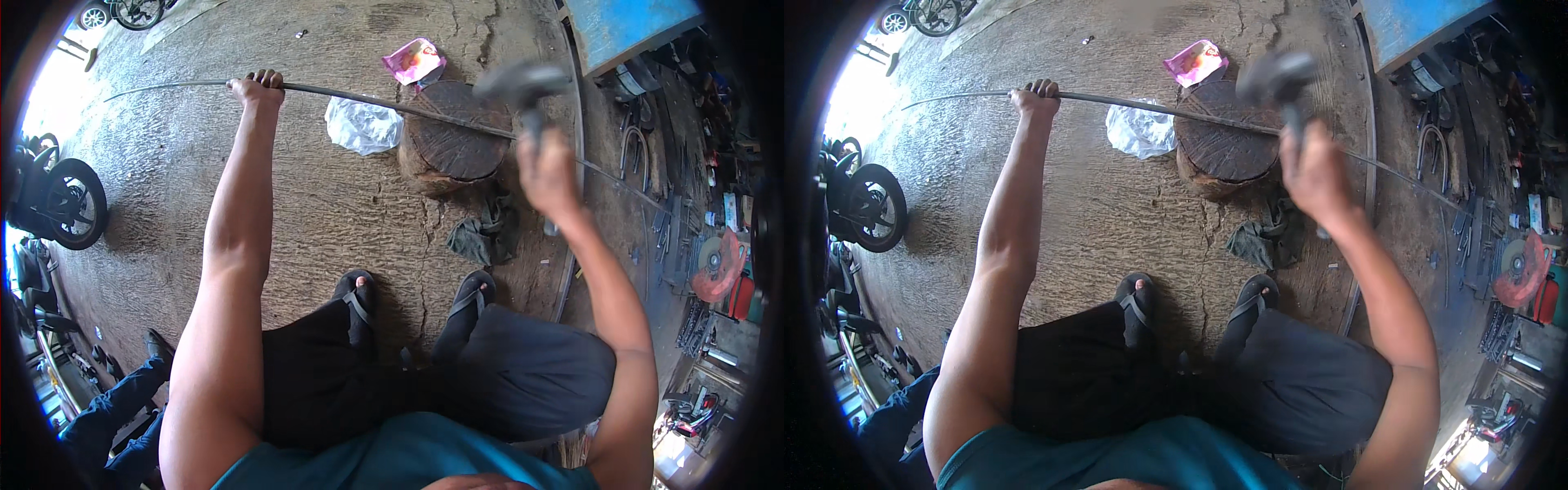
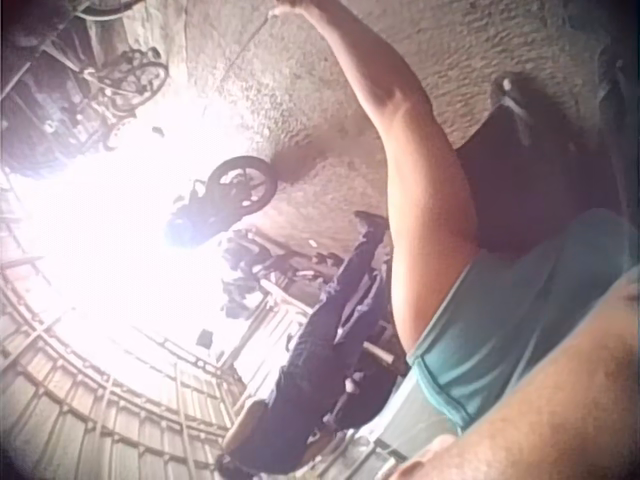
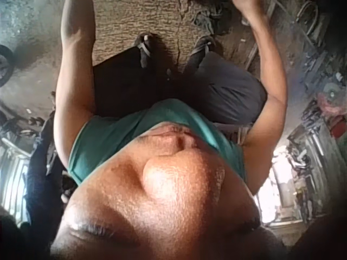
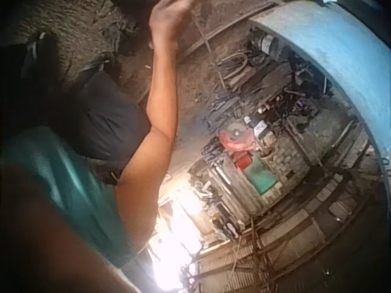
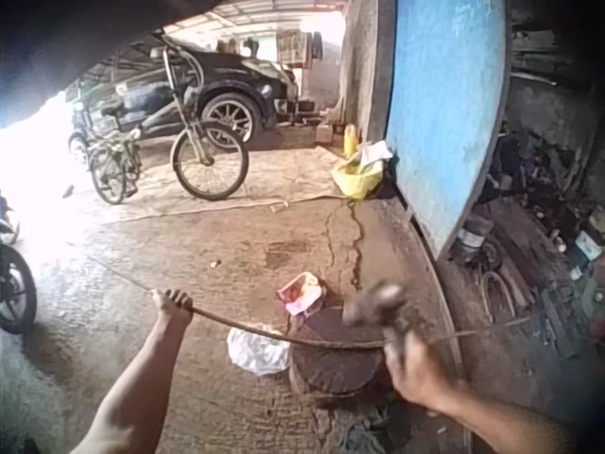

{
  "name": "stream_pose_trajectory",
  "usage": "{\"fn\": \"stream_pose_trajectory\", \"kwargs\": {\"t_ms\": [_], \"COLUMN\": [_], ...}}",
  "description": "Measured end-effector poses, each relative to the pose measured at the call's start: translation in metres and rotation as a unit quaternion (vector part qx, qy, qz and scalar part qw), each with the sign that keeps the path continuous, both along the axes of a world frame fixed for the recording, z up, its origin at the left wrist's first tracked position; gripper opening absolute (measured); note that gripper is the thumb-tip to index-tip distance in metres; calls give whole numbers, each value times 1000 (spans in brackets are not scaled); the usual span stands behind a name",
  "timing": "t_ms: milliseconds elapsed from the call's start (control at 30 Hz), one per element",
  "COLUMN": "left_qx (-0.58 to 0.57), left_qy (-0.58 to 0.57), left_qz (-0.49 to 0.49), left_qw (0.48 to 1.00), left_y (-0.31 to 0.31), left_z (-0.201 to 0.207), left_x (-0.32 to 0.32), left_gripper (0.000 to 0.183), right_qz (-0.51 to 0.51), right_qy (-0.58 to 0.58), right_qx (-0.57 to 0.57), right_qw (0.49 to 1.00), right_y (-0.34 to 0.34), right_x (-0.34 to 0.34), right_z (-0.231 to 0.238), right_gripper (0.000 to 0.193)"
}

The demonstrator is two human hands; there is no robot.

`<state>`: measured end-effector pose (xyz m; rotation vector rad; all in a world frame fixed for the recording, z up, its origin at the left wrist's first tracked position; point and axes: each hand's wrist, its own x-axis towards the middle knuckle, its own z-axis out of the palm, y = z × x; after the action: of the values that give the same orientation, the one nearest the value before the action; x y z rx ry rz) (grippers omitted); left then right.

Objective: Straighten a metal rod by hammering it against a wooden block.

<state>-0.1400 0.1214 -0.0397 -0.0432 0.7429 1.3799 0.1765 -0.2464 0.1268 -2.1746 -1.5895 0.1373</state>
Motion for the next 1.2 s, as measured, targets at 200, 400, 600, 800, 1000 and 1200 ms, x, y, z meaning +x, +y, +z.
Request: {"fn": "stream_pose_trajectory", "kwargs": {"t_ms": [200, 400, 600, 800, 1000, 1200], "left_qx": [-13, -71, -73, -132, -99, -54], "left_qy": [14, 13, 12, 135, 183, 134], "left_qz": [-6, 14, 34, -13, -29, -81], "left_qw": [1000, 997, 997, 982, 978, 986], "left_y": [-8, -15, -15, -25, -41, 0], "left_z": [-5, -19, -8, -27, -47, -69], "left_x": [-2, -6, -4, -3, -17, -56], "left_gripper": [63, 62, 55, 36, 21, 44], "right_qz": [13, 20, 25, 9, 3, 33], "right_qy": [25, 28, 34, 64, 84, 85], "right_qx": [-37, 118, 142, -161, -139, -76], "right_qw": [999, 992, 989, 985, 987, 993], "right_y": [-21, -12, -2, -36, -36, -39], "right_x": [19, 3, -5, -14, -1, 7], "right_z": [-33, 67, 25, -53, -47, -53], "right_gripper": [28, 29, 25, 27, 28, 29]}}
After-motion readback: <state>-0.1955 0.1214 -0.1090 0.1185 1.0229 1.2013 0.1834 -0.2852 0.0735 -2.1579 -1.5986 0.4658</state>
